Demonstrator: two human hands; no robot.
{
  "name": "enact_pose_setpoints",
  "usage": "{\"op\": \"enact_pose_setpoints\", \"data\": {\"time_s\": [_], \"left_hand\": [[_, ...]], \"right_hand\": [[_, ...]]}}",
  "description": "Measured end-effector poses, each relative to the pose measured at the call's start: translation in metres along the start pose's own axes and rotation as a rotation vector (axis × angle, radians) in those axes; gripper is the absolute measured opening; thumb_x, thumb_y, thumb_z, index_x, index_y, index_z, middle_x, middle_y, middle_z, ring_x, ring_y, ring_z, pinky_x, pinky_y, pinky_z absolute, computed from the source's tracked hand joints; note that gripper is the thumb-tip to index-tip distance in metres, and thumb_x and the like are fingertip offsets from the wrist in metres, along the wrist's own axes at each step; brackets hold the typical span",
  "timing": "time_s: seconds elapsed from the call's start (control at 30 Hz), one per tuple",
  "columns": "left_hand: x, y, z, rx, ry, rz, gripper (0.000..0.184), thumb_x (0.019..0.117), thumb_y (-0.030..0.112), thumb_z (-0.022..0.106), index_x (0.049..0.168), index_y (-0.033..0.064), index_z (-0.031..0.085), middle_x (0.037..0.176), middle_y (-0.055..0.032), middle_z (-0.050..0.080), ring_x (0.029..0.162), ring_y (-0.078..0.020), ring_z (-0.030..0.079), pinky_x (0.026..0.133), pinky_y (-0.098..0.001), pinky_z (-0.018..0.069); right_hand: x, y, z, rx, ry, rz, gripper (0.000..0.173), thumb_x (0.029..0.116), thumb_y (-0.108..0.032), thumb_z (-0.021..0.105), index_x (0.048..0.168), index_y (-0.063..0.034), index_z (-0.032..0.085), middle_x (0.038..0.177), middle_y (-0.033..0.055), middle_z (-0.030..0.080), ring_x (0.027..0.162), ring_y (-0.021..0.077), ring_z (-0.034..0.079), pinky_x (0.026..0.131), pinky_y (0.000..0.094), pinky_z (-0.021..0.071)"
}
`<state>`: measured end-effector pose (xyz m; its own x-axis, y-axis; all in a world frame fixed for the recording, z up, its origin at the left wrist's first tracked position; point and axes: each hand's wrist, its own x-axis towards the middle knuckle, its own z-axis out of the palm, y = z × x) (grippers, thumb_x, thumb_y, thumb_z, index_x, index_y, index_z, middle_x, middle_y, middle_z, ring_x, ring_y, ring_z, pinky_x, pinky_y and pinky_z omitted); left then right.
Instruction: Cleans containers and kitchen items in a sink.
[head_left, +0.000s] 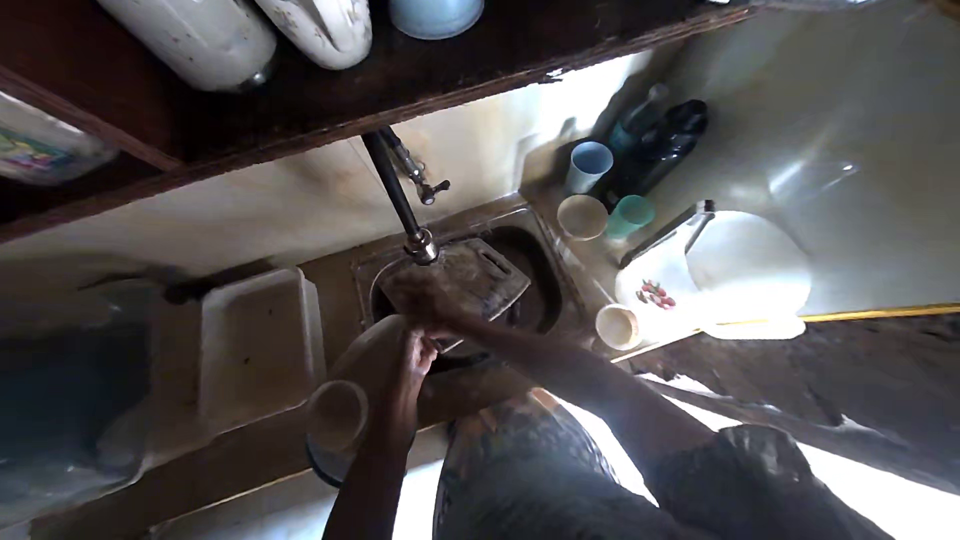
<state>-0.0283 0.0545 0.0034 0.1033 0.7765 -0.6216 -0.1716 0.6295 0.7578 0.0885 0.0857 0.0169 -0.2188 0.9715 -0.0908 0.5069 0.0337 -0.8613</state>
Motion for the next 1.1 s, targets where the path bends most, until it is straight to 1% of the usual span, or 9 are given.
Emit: {"op": "enact_pose_setpoints", "data": {"time_s": [0.07, 0.13, 0.2, 0.37, 0.47, 0.63, 0.77, 0.93, 1.1], "left_hand": [[0.002, 0.001, -0.007, -0.048, -0.034, 0.057, 0.025, 0.1092, 0.011, 0.028, 0.100, 0.0093, 0.051, 0.073, 0.0013, 0.056, 0.059, -0.0059, 0.056, 0.054, -0.0220, 0.0507], [-0.001, 0.004, -0.007, -0.105, 0.050, 0.050, 0.022, 0.0967, -0.004, 0.037, 0.085, 0.0094, 0.051, 0.064, 0.0007, 0.057, 0.049, -0.0056, 0.054, 0.043, -0.0200, 0.0476], [-0.007, 0.009, -0.009, -0.137, 0.078, 0.027, 0.025, 0.0916, -0.009, 0.039, 0.079, 0.0101, 0.050, 0.061, 0.0015, 0.056, 0.045, -0.0042, 0.052, 0.041, -0.0181, 0.0462], [-0.024, 0.016, -0.015, 0.130, 0.088, 0.051, 0.022, 0.0926, -0.008, 0.043, 0.081, 0.0096, 0.050, 0.061, 0.0023, 0.054, 0.047, -0.0040, 0.050, 0.043, -0.0185, 0.0453], [-0.046, 0.020, -0.014, 0.311, 0.088, 0.167, 0.018, 0.0825, -0.012, 0.051, 0.085, 0.0056, 0.052, 0.065, 0.0038, 0.055, 0.054, -0.0003, 0.053, 0.048, -0.0160, 0.0453], [-0.056, 0.018, -0.027, 0.326, 0.110, 0.185, 0.023, 0.0769, -0.013, 0.054, 0.091, 0.0050, 0.051, 0.068, 0.0042, 0.056, 0.054, 0.0003, 0.054, 0.048, -0.0160, 0.0469], [-0.058, 0.010, -0.037, 0.173, 0.118, 0.097, 0.024, 0.0855, -0.012, 0.048, 0.097, 0.0088, 0.047, 0.069, 0.0048, 0.055, 0.053, 0.0003, 0.054, 0.047, -0.0158, 0.0482], [-0.060, 0.009, -0.030, 0.143, 0.042, 0.118, 0.026, 0.0863, -0.012, 0.042, 0.084, 0.0119, 0.050, 0.059, 0.0080, 0.057, 0.047, 0.0021, 0.054, 0.044, -0.0141, 0.0471], [-0.056, 0.007, -0.025, 0.153, -0.031, 0.118, 0.026, 0.0878, -0.009, 0.041, 0.079, 0.0132, 0.052, 0.061, 0.0073, 0.058, 0.049, 0.0014, 0.054, 0.045, -0.0148, 0.0467]], "right_hand": [[-0.024, -0.002, 0.001, 0.077, -0.074, -0.140, 0.040, 0.1095, -0.022, 0.045, 0.143, -0.0037, 0.059, 0.155, 0.0132, 0.051, 0.150, 0.0284, 0.039, 0.126, 0.0461, 0.0238], [-0.037, 0.028, -0.007, 0.143, 0.018, -0.126, 0.036, 0.1061, -0.017, 0.052, 0.136, -0.0008, 0.064, 0.146, 0.0166, 0.059, 0.138, 0.0289, 0.053, 0.119, 0.0463, 0.0367], [-0.027, 0.063, -0.024, 0.118, 0.163, -0.012, 0.030, 0.1049, -0.014, 0.055, 0.129, 0.0001, 0.067, 0.136, 0.0202, 0.063, 0.124, 0.0315, 0.062, 0.110, 0.0473, 0.0476], [-0.012, 0.122, -0.067, 0.117, 0.452, 0.357, 0.039, 0.1094, -0.017, 0.046, 0.146, -0.0090, 0.056, 0.138, 0.0264, 0.059, 0.125, 0.0420, 0.060, 0.106, 0.0572, 0.0476], [-0.029, 0.125, -0.094, 0.162, 0.418, 0.561, 0.047, 0.1068, -0.025, 0.054, 0.150, -0.0088, 0.045, 0.125, 0.0244, 0.068, 0.111, 0.0400, 0.069, 0.096, 0.0578, 0.0542], [-0.093, 0.175, -0.150, 0.215, 0.354, 0.568, 0.039, 0.1009, -0.028, 0.061, 0.119, 0.0063, 0.063, 0.106, 0.0253, 0.068, 0.093, 0.0344, 0.068, 0.086, 0.0540, 0.0552], [-0.166, 0.131, -0.182, -0.011, 0.215, 0.693, 0.034, 0.1024, -0.024, 0.062, 0.120, 0.0043, 0.068, 0.117, 0.0275, 0.067, 0.111, 0.0416, 0.064, 0.100, 0.0615, 0.0466], [-0.243, 0.149, -0.137, -0.150, 0.379, 0.906, 0.033, 0.1025, -0.030, 0.062, 0.114, 0.0010, 0.069, 0.109, 0.0252, 0.070, 0.104, 0.0430, 0.067, 0.092, 0.0636, 0.0506], [-0.268, 0.159, -0.079, -0.270, 0.197, 0.962, 0.055, 0.1051, -0.034, 0.055, 0.148, -0.0005, 0.051, 0.153, 0.0231, 0.049, 0.146, 0.0390, 0.041, 0.122, 0.0560, 0.0271]]}}
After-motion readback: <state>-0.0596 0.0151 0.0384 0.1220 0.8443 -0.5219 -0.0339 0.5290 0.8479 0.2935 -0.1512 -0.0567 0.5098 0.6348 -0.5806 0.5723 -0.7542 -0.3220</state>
